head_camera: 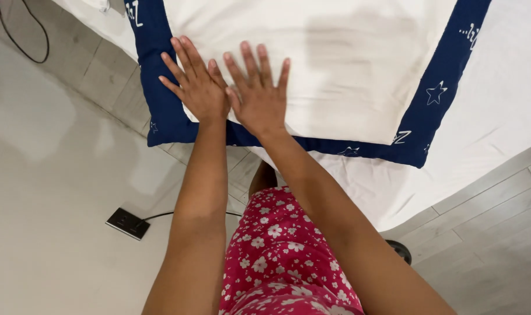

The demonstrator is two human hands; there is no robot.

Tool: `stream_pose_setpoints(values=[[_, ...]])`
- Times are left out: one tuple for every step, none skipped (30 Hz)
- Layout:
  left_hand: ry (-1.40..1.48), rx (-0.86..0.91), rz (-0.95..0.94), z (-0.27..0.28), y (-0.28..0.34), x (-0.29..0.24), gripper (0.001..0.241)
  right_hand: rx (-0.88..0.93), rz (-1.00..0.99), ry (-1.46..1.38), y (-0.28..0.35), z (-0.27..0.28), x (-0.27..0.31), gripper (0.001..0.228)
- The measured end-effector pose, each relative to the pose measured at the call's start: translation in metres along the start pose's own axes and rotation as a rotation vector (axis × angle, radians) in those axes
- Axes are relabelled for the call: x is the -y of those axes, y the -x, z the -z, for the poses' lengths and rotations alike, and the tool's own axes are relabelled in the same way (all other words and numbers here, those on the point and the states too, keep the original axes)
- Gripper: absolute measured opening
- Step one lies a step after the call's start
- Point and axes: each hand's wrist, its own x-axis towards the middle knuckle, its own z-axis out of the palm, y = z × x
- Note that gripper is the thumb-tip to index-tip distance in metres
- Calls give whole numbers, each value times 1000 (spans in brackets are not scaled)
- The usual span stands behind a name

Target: The person folds a white towel on a bed with a blue star-patterned pillow. They smooth the towel, fold it in half multiple times, and press it flat to create a neat rectangular shape.

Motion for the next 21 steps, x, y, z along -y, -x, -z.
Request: stream_pose_setpoints(values=[[3, 5, 9, -1, 0, 1, 64, -214, 108, 62, -10, -28, -10, 64], [7, 11, 17, -2, -1, 3, 65, -429, 214, 125, -20, -56, -18, 63], [5, 8, 14, -4, -1, 4, 65, -432, 211, 123, -17, -30, -36, 63], [12, -4, 2, -6, -1, 6, 64, -303, 39, 87, -14, -5, -54, 63], [22, -17, -9, -8, -1, 7, 64, -172, -130, 52, -11, 21, -72, 63], [23, -20, -10, -6, 1, 6, 64, -175, -131, 52, -5, 27, -102, 63], [45, -23, -20, -2, 3, 4, 64, -211, -274, 48, 1, 35, -133, 63], [67, -27, -30, 1, 5, 2, 64, -246, -417, 42, 7, 43, -164, 63], [70, -37, -31, 13, 6, -9, 64, -257, -415, 42, 7, 42, -175, 63], [33, 16, 10, 25, 8, -20, 62, -278, -452, 27, 8, 41, -186, 63], [-8, 74, 50, 38, 11, -32, 60, -294, -492, 11, 10, 40, -198, 63], [-7, 70, 47, 37, 18, -57, 60, -299, -493, 10, 11, 36, -198, 63], [94, 7, -33, 36, 26, -81, 63, -313, -504, 5, 12, 33, -198, 63], [194, -55, -112, 35, 34, -105, 68, -327, -515, 0, 13, 29, -198, 62], [195, -61, -111, 30, 48, -144, 68, -332, -511, -1, 9, 33, -197, 62], [339, 45, -346, 25, 62, -183, 66, -312, -527, 7, 5, 36, -196, 65], [480, 159, -579, 20, 79, -220, 65, -285, -544, 16, 4, 39, -194, 67], [480, 158, -576, 26, 77, -230, 65, -284, -541, 16, 3, 39, -195, 67], [353, 169, -734, 32, 74, -239, 64, -260, -548, 19, 2, 39, -196, 69], [222, 179, -889, 37, 72, -249, 63, -237, -555, 22, 1, 38, -198, 70], [229, 182, -884, 40, 51, -241, 63, -233, -554, 30, 2, 30, -204, 70]])
